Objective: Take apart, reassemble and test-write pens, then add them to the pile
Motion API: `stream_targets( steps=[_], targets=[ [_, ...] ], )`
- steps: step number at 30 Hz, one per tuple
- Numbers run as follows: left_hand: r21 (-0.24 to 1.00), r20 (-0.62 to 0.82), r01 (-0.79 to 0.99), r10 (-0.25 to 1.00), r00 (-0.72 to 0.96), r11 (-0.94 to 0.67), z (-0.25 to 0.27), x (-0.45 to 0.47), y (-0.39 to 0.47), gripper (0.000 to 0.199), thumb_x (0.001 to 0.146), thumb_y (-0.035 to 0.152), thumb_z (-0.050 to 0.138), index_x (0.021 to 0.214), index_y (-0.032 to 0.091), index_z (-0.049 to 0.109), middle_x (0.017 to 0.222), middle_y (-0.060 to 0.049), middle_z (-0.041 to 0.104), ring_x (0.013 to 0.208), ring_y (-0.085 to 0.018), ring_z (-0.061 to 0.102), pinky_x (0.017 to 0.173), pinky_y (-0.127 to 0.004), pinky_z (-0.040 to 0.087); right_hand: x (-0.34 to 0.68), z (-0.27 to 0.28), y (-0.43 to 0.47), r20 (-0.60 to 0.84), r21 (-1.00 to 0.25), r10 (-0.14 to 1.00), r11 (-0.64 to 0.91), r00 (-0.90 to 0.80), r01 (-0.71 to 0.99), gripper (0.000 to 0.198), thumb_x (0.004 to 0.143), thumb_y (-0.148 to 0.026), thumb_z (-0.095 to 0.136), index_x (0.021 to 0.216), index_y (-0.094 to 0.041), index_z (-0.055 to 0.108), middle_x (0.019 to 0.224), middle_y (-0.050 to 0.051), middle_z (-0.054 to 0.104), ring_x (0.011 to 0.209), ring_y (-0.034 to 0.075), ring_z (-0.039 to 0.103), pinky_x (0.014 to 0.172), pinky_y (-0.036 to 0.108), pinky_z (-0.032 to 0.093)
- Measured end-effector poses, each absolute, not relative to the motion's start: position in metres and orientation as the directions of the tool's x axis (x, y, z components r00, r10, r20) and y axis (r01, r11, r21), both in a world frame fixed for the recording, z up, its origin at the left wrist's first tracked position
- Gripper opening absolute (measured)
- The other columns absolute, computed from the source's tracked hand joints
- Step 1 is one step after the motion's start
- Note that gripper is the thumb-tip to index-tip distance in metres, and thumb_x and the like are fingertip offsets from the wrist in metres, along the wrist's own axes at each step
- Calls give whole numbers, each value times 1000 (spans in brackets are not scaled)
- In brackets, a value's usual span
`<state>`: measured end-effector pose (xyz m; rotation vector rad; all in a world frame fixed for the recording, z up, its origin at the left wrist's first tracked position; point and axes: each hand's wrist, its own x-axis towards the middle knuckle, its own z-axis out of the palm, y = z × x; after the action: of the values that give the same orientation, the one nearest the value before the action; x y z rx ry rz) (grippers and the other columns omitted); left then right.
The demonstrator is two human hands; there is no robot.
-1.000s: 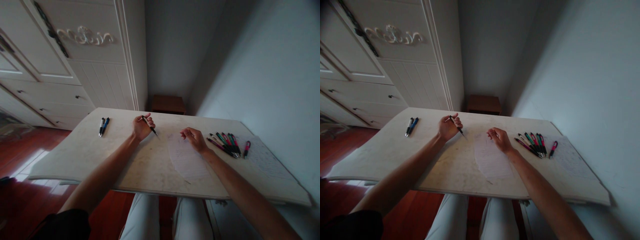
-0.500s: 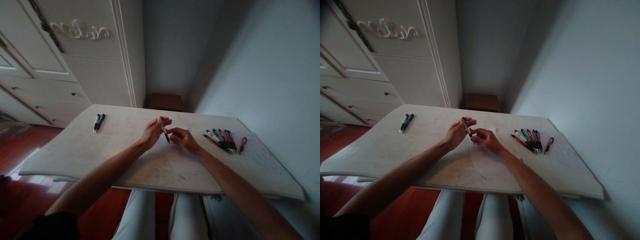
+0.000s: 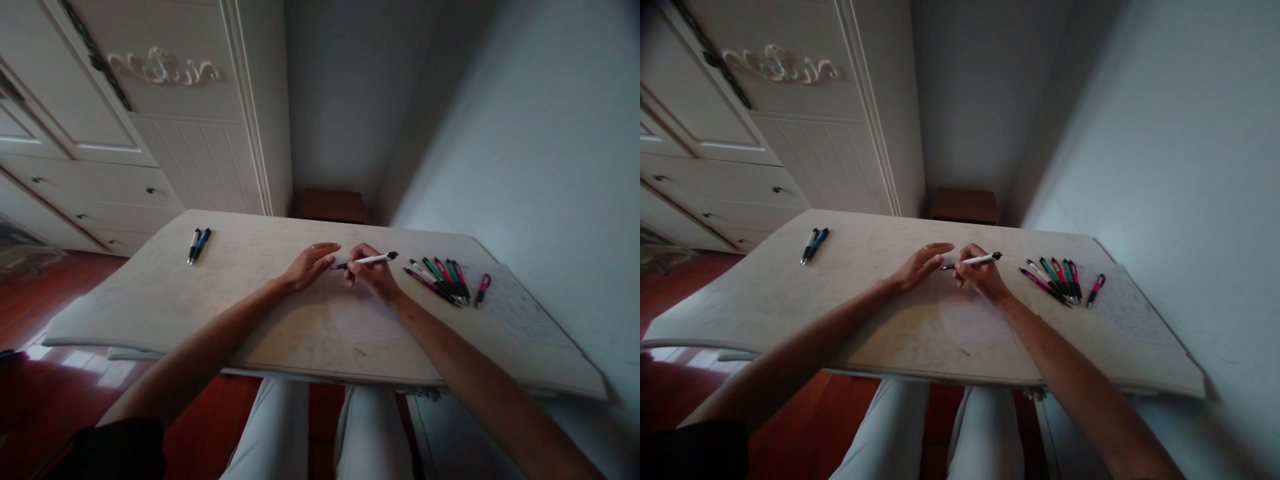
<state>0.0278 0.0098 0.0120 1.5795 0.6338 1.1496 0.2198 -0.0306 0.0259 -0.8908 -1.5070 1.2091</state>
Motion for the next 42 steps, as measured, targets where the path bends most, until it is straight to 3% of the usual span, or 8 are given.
stream_targets(
  steps=[4, 8, 10, 13, 16, 23, 36, 42],
  targets=[
    [820, 402, 210, 797, 451, -532, -3, 17, 26, 27, 72, 29, 75, 98, 26, 73, 117, -9, 67, 128, -30, 48, 108, -44, 34, 231, 26, -22, 257, -966, 952, 258, -168, -20, 35, 75, -48, 67, 79, -21, 45, 59, -3, 64, 47, 12, 60, 48, 25, 49],
    [509, 338, 527, 721, 606, -681, -6, 14, 29, 28, 90, 33, 52, 110, 25, 69, 129, -8, 61, 131, -27, 46, 113, -47, 29, 238, 26, -16, 219, -975, 963, 224, -158, 12, 32, 77, -48, 63, 77, -18, 52, 55, -2, 63, 44, 12, 59, 45, 23, 48],
    [366, 287, 603, 702, 651, -709, -4, 14, 28, 34, 94, 35, 44, 118, 23, 66, 135, -9, 57, 133, -26, 44, 112, -46, 32, 238, 26, -15, 175, -983, 961, 184, -215, 21, 33, 79, -49, 60, 81, -16, 57, 63, 3, 68, 49, 13, 62, 46, 22, 48],
    [274, 273, 640, 696, 664, -718, -1, 13, 26, 38, 96, 38, 40, 122, 22, 64, 136, -9, 56, 132, -25, 44, 111, -43, 35, 236, 22, -15, 67, -991, 953, 98, -295, 94, 36, 78, -49, 62, 89, -15, 62, 76, 7, 72, 57, 14, 66, 47, 20, 47],
    [262, 277, 652, 702, 656, -712, 0, 13, 26, 38, 96, 39, 41, 122, 23, 64, 136, -9, 56, 131, -24, 46, 110, -41, 36, 233, 16, -15, 11, -976, 954, 76, -298, 207, 33, 75, -45, 66, 88, -15, 63, 74, 6, 71, 54, 12, 62, 42, 18, 42],
    [274, 269, 656, 711, 649, -703, -1, 12, 29, 38, 95, 40, 43, 121, 23, 65, 134, -10, 57, 128, -23, 49, 109, -40, 37, 234, 10, -13, 102, -901, 966, 191, -236, 389, 25, 77, -39, 59, 72, -15, 62, 56, 2, 64, 39, 8, 50, 36, 17, 34],
    [266, 268, 642, 695, 667, -719, 1, 11, 28, 37, 95, 39, 43, 121, 22, 64, 134, -11, 57, 126, -24, 51, 107, -41, 37, 232, 9, -16, 34, -911, 966, 135, -255, 390, 25, 74, -40, 62, 72, -15, 63, 57, 2, 63, 41, 9, 52, 37, 18, 38],
    [279, 271, 629, 688, 673, -726, 1, 10, 29, 37, 95, 39, 44, 121, 22, 64, 134, -10, 57, 126, -23, 51, 106, -41, 38, 232, 11, -16, 82, -898, 970, 172, -230, 406, 28, 74, -43, 61, 73, -15, 64, 56, 2, 64, 42, 10, 53, 39, 19, 39]
  ],
)
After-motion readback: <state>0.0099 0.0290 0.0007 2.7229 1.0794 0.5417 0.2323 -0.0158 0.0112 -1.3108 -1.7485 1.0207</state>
